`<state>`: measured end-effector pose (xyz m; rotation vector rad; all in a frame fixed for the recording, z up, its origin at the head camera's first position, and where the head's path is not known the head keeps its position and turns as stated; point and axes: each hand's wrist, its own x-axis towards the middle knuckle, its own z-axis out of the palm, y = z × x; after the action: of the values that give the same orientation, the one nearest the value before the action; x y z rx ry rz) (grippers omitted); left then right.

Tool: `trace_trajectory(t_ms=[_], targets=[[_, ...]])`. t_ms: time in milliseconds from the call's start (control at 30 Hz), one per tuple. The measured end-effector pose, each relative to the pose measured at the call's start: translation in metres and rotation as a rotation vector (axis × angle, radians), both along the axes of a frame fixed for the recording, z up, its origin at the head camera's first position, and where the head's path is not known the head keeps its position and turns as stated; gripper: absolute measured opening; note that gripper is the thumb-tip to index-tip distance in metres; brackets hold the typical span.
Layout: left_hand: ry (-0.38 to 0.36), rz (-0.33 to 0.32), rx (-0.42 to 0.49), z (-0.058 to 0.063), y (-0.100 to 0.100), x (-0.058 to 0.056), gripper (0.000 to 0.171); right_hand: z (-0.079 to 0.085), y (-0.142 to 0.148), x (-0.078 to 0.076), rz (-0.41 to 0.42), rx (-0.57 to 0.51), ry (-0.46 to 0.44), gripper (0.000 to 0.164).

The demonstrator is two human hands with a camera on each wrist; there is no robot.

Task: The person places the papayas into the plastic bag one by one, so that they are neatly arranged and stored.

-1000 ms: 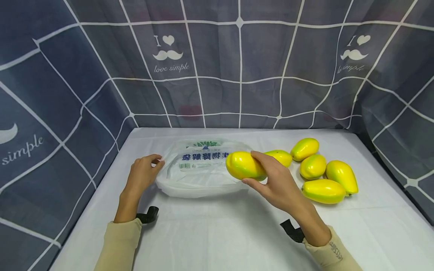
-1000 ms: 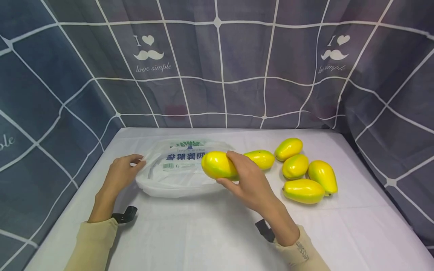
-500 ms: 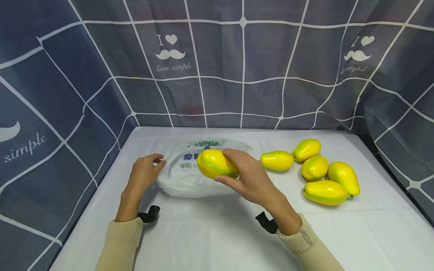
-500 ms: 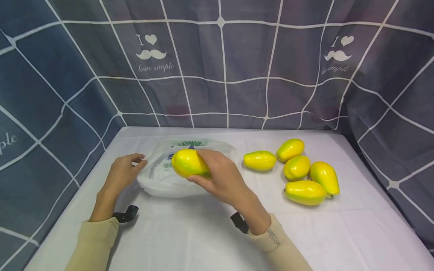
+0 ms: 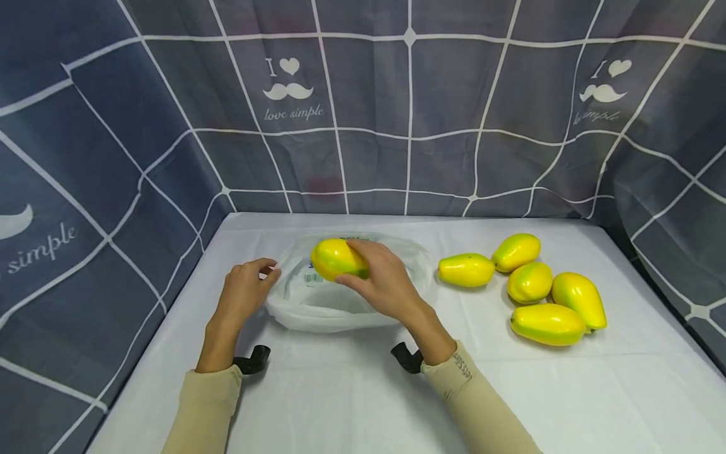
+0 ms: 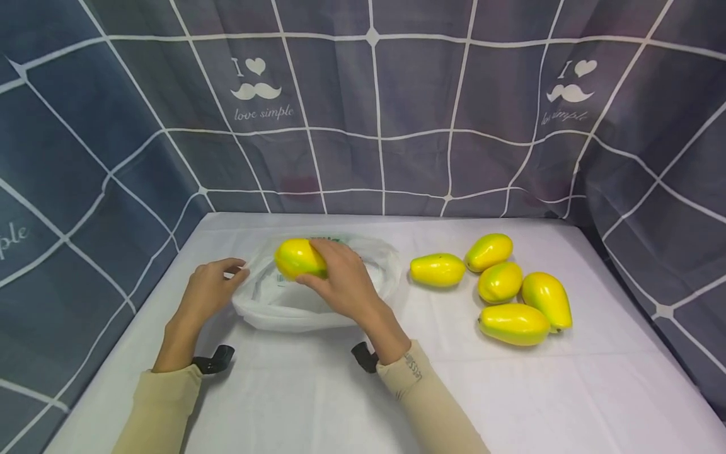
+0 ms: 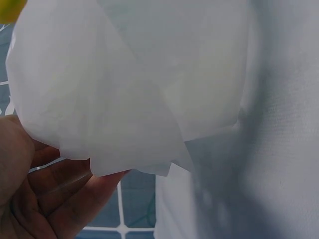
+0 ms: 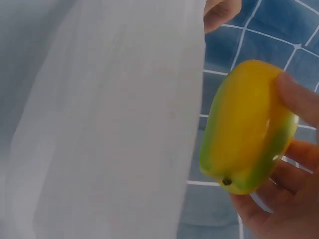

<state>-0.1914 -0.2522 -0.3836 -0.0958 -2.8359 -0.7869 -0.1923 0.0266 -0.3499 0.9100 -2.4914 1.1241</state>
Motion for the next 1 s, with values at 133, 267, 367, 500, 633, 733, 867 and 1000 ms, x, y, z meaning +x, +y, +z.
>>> trace_trajectory(t_ms=[133,267,367,500,633,733,867,1000], targets=[[0.002,-0.004,-0.003,0.001,0.0,-0.001,0.034,-0.002,-0.011,-0.009,0.003,0.015,-0.026,0.059],[-0.007,-0.002,-0.006,0.001,-0.001,-0.001,0.035,-0.006,-0.021,-0.016,0.018,0.04,-0.059,0.059],[-0.015,0.003,-0.003,0.001,-0.001,-0.001,0.035,-0.008,-0.029,-0.022,0.025,0.063,-0.087,0.058],[-0.018,0.005,0.0,0.001,-0.001,-0.001,0.035,-0.011,-0.039,-0.027,0.005,0.086,-0.12,0.06],[-0.021,-0.01,0.001,0.002,-0.001,-0.001,0.035,-0.015,-0.045,-0.03,-0.039,0.086,-0.165,0.062],[-0.019,-0.016,-0.006,0.001,0.0,-0.002,0.035,-0.021,-0.049,-0.033,-0.056,0.083,-0.179,0.06],[-0.013,-0.016,-0.01,0.0,0.0,-0.002,0.035,-0.03,-0.052,-0.04,-0.063,0.086,-0.169,0.059],[-0.015,-0.017,-0.009,0.0,0.0,-0.002,0.035,-0.037,-0.054,-0.045,-0.093,0.088,-0.174,0.062]])
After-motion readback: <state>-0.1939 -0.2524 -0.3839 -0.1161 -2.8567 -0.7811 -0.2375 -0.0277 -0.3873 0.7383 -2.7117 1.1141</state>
